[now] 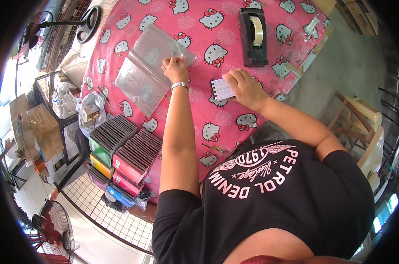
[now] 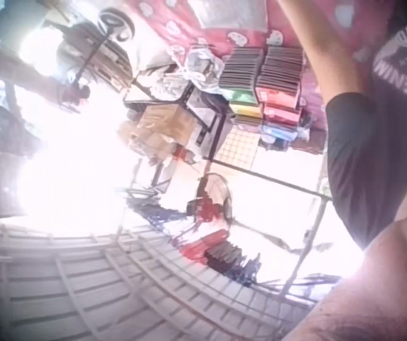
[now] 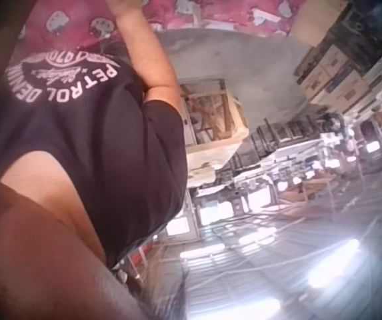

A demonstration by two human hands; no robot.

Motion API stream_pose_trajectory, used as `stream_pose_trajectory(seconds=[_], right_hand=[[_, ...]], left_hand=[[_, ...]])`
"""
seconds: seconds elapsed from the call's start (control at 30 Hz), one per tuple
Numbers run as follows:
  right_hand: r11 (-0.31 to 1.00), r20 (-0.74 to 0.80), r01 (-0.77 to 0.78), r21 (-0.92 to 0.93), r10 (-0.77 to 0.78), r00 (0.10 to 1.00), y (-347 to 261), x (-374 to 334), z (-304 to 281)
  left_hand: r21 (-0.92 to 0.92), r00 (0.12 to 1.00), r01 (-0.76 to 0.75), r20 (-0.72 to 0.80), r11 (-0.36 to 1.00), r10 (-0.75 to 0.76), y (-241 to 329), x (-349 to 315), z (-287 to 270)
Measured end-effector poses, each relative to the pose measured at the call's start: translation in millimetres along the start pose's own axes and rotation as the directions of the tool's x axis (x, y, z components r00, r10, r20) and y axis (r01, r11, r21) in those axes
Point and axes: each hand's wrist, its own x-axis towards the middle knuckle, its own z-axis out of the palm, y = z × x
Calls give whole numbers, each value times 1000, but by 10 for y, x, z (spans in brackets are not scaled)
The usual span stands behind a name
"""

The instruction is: The person places small notebooks into plastic bags and seals them using adhesive tape, then puts the packed notebooks into a cardboard box.

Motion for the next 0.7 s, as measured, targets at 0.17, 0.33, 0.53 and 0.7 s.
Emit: stream_pose_trajectory(seconds=[0.17, 0.33, 0.53, 0.7], right_hand=[[1000, 1, 12, 15, -12, 1000, -8, 29, 56], [1000, -28, -1, -1, 1, 1000, 58, 27, 29], [1000, -40, 15, 12, -14, 999, 105, 20, 60], [997, -69, 34, 63, -30, 997, 134, 82, -89]], left_hand=[[-346, 998, 70, 18, 936, -68, -437, 166, 60], [-828, 760, 556, 476, 65, -444, -474, 452, -418], [-788, 931, 84, -156, 609, -330, -475, 395, -1846], [-284, 954, -279, 30, 917, 299, -46, -526, -1713]])
